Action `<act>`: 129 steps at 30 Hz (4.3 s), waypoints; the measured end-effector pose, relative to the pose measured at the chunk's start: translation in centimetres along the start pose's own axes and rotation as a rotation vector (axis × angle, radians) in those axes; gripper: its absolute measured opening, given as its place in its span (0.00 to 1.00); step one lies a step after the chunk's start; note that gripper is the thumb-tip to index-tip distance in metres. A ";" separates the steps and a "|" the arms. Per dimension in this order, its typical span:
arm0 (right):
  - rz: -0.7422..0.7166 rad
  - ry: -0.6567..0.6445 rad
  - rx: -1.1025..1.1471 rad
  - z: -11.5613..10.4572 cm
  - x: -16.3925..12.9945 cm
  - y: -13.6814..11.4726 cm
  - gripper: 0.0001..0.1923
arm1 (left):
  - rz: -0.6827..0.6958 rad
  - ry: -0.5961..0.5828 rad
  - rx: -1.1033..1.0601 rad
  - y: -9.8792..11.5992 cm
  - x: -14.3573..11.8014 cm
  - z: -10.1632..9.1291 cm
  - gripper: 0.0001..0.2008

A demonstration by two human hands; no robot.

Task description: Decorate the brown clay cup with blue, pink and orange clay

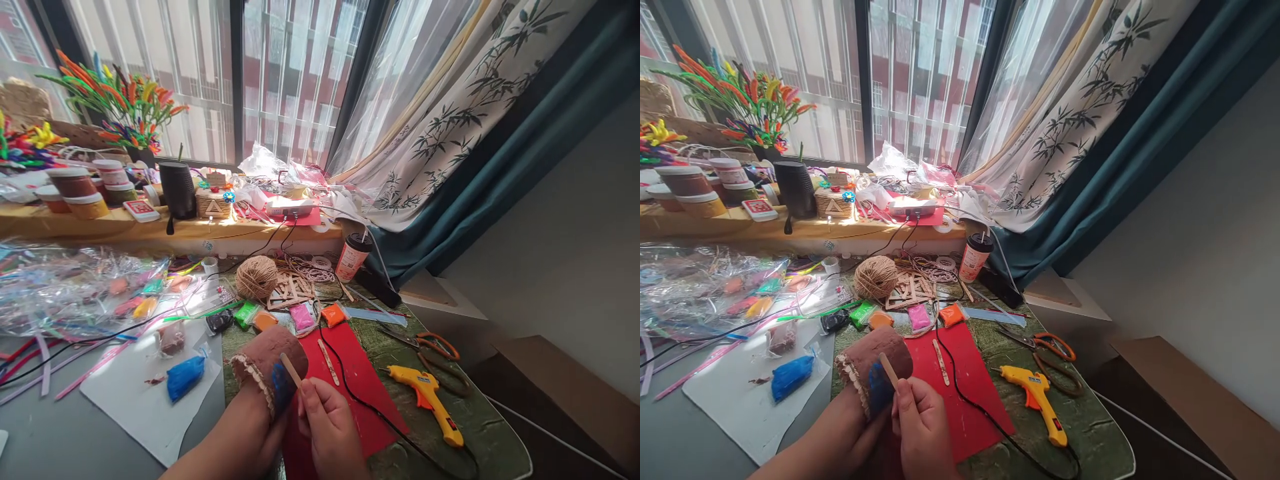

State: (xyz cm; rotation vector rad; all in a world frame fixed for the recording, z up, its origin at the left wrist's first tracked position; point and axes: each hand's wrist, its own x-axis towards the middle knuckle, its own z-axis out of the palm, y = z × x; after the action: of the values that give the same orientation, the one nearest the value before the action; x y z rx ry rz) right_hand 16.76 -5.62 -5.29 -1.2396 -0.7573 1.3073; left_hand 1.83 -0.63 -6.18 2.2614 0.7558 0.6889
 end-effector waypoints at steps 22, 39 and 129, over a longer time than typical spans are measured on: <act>-0.024 -0.117 -0.055 -0.4 -0.4 1.5 0.37 | -0.004 -0.027 0.144 0.9 0.4 -0.3 0.11; -0.230 0.248 0.088 -3.2 3.1 1.0 0.31 | -0.359 0.133 -0.757 -1.2 -0.5 0.5 0.41; 0.008 -0.138 0.234 1.1 1.9 -1.4 0.35 | -0.061 0.107 0.001 -2.0 -0.3 0.4 0.09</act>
State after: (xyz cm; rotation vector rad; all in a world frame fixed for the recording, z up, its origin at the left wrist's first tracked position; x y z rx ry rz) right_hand 16.46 -3.28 -4.18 -0.9743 -0.6744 1.4553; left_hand 1.28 0.25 -7.95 2.2069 0.8727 0.7858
